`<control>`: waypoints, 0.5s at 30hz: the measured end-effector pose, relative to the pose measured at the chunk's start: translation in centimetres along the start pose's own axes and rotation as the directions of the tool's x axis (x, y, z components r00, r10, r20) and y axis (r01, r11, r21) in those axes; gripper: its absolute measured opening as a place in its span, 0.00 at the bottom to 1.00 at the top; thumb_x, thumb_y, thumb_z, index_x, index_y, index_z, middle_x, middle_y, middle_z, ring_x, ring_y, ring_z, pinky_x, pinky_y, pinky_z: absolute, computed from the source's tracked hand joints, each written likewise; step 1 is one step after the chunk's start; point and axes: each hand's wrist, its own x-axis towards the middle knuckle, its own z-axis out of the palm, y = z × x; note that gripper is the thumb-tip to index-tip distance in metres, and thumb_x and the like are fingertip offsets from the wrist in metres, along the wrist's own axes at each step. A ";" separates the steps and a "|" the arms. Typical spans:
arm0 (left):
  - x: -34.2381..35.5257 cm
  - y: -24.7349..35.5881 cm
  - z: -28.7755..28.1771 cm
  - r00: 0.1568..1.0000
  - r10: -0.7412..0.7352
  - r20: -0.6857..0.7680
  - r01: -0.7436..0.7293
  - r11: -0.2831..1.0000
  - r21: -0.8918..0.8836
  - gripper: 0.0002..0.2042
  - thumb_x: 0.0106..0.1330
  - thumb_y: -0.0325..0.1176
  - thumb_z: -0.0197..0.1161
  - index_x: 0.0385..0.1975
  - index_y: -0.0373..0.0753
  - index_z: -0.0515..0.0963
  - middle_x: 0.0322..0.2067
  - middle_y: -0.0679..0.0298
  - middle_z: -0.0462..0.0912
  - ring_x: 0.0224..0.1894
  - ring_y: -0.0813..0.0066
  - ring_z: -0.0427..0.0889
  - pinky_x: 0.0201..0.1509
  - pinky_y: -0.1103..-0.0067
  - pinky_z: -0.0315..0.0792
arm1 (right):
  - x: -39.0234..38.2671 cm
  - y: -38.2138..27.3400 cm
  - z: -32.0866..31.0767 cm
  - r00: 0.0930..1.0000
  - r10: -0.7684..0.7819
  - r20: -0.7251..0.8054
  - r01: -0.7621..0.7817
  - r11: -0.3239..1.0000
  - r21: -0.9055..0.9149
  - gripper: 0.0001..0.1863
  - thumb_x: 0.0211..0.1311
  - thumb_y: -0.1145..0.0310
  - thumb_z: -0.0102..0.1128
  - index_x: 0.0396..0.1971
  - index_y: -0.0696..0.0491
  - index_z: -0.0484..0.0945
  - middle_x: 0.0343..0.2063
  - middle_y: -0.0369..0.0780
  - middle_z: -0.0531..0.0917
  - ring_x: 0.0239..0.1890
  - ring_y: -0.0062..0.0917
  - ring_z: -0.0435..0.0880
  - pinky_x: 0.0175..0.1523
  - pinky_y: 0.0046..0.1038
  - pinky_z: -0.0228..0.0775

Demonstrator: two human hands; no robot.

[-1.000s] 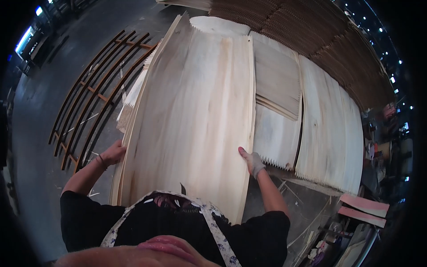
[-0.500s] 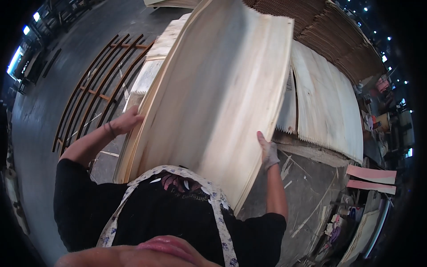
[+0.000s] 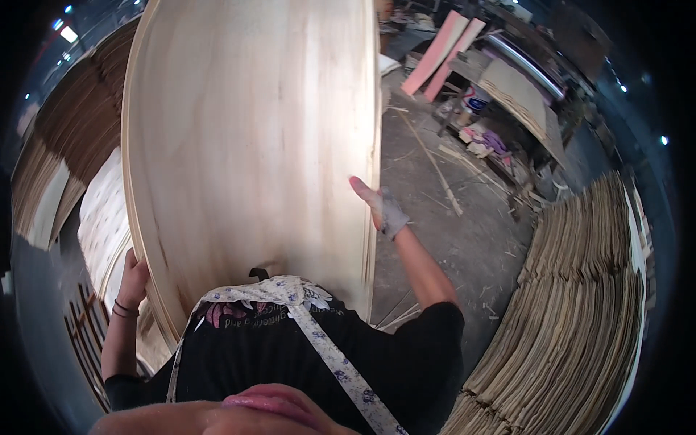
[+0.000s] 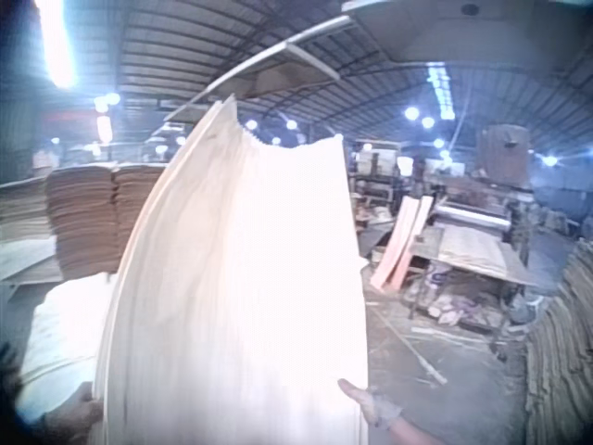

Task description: The person is sorting and stacking thin plywood sheets, including sheets with serrated edges, in an industrial setting.

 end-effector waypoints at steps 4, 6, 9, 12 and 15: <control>7.9 4.6 13.9 0.954 0.151 0.259 -0.171 0.984 0.056 0.10 0.60 0.27 0.50 0.37 0.31 0.75 0.29 0.68 0.78 0.30 0.83 0.75 0.33 0.84 0.70 | 0.2 -0.7 -16.8 0.983 -0.036 -0.178 0.051 0.996 0.079 0.30 0.51 0.52 0.66 0.43 0.64 0.75 0.37 0.41 0.80 0.37 0.21 0.79 0.43 0.22 0.72; 11.6 7.4 19.9 0.923 0.179 0.340 -0.214 0.975 0.068 0.10 0.60 0.27 0.50 0.38 0.30 0.75 0.30 0.67 0.79 0.32 0.82 0.75 0.34 0.83 0.70 | 0.7 -0.2 -23.1 0.958 -0.068 -0.280 0.129 0.970 0.205 0.27 0.52 0.57 0.67 0.43 0.64 0.74 0.37 0.42 0.80 0.37 0.22 0.80 0.44 0.23 0.73; 17.2 11.1 28.7 0.857 0.210 0.470 -0.269 0.961 0.061 0.11 0.61 0.25 0.51 0.40 0.29 0.75 0.33 0.67 0.79 0.35 0.83 0.75 0.38 0.83 0.70 | -0.3 -1.0 -30.1 0.913 -0.070 -0.401 0.170 0.961 0.218 0.27 0.53 0.59 0.66 0.45 0.65 0.73 0.38 0.42 0.80 0.38 0.22 0.80 0.44 0.23 0.72; 22.3 13.8 36.5 0.777 0.176 0.604 -0.254 0.966 0.045 0.12 0.62 0.27 0.51 0.44 0.30 0.75 0.35 0.67 0.80 0.38 0.82 0.75 0.41 0.82 0.71 | -0.1 -0.1 -35.7 0.841 -0.094 -0.533 0.187 0.975 0.124 0.26 0.55 0.57 0.64 0.42 0.66 0.76 0.36 0.41 0.81 0.36 0.22 0.80 0.43 0.23 0.72; 29.5 15.5 45.0 0.667 0.212 0.714 -0.336 0.941 0.035 0.12 0.62 0.27 0.52 0.44 0.30 0.74 0.36 0.68 0.80 0.37 0.82 0.75 0.40 0.81 0.71 | 1.2 0.4 -42.4 0.776 -0.046 -0.629 0.113 0.991 0.067 0.25 0.57 0.56 0.62 0.39 0.66 0.77 0.34 0.42 0.82 0.36 0.23 0.80 0.42 0.23 0.72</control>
